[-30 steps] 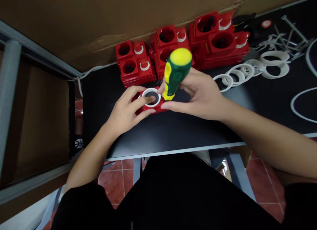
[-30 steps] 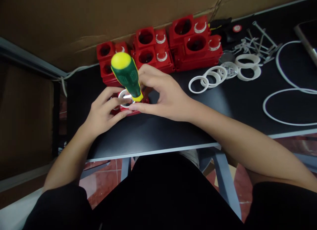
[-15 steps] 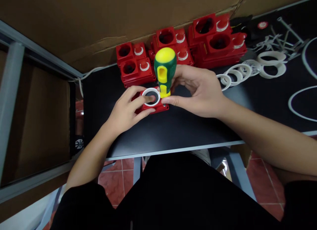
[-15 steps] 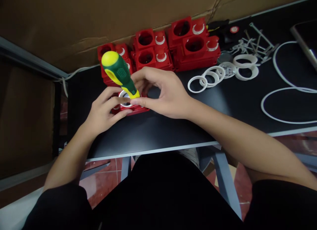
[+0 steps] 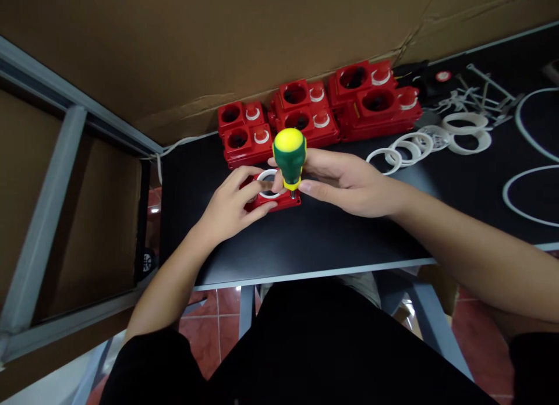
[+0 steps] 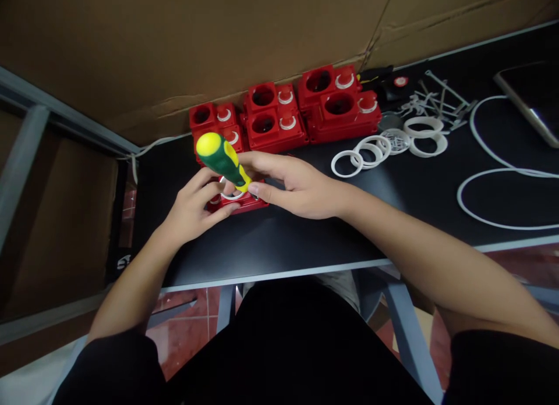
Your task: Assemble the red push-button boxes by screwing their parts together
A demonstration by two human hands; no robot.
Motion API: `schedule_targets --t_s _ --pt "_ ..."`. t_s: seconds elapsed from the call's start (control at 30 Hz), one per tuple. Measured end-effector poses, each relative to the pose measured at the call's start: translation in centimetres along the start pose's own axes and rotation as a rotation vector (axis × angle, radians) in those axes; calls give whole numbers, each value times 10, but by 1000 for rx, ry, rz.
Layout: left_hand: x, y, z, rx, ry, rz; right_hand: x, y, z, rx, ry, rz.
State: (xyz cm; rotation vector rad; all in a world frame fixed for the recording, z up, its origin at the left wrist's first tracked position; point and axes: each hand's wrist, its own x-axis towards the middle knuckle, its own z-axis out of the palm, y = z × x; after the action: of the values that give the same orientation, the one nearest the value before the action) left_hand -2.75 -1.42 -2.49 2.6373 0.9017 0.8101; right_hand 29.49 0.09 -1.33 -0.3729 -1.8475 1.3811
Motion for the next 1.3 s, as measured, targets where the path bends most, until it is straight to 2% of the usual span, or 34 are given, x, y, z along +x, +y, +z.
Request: schedule_targets --t_s 0.2,0.47,0.73,0.9,1.03,1.17,1.3 --pt "1 1 1 8 14 9 0 2 1 12 2 -7" --pt "-2 1 5 22 47 19 4 14 2 -82 141 -72" --pt "-1 3 2 19 -62 -57 3 9 4 -124 119 -65" --pt "-2 -1 2 23 -89 -43 1 12 9 -95 115 -81" --pt "-3 -4 1 7 -77 -24 0 6 13 -129 142 20" --pt "-2 -3 -1 -15 -114 -59 2 -2 12 -155 161 104" --pt "-1 -1 -2 -24 -130 -88 3 -3 9 -98 69 106"
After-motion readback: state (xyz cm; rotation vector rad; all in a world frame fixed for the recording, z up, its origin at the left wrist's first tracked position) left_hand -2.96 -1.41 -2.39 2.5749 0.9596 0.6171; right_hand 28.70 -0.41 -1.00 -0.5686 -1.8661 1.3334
